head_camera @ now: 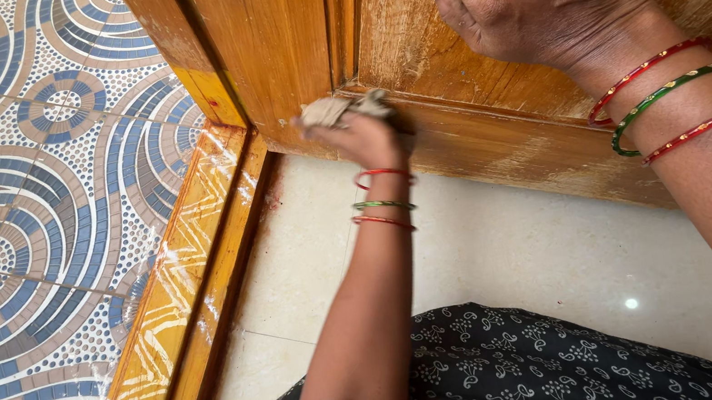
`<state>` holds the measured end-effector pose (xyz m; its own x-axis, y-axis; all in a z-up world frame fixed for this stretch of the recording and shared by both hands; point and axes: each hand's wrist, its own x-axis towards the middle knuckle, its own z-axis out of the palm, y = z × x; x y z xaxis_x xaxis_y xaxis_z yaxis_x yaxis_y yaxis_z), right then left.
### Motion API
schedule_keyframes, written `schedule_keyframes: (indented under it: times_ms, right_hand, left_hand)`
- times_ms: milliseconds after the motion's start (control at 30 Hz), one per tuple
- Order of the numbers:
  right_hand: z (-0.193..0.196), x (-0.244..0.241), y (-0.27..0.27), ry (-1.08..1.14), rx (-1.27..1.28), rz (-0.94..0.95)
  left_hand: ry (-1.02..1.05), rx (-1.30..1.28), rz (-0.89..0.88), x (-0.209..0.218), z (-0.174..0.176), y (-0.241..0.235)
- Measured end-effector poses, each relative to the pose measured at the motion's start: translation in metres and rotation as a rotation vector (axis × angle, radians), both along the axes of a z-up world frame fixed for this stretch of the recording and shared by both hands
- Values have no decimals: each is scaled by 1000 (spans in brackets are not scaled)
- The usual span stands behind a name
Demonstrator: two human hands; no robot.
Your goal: The person wipes a wooden door with a cloth, moving from the lower section upward and across the surface. The person uses both hands to rub the door, focusing on the lower panels and edges.
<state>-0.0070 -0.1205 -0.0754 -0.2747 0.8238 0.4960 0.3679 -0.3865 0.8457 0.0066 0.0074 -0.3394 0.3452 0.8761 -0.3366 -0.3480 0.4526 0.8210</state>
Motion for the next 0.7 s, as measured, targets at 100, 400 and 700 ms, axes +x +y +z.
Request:
schedule_keyframes:
  times_ms: [100,400,700]
  right_hand:
    - [-1,1,-1,-9,0,-28]
    - [-4,5,-1,9,2,-5]
    - [-3,4,0,30,-3,5]
  left_hand:
    - [180,692,95,-11,26,-24]
    - [226,1118,-21,-29,19,-67]
    - [186,1048,-119,-21,-6,-70]
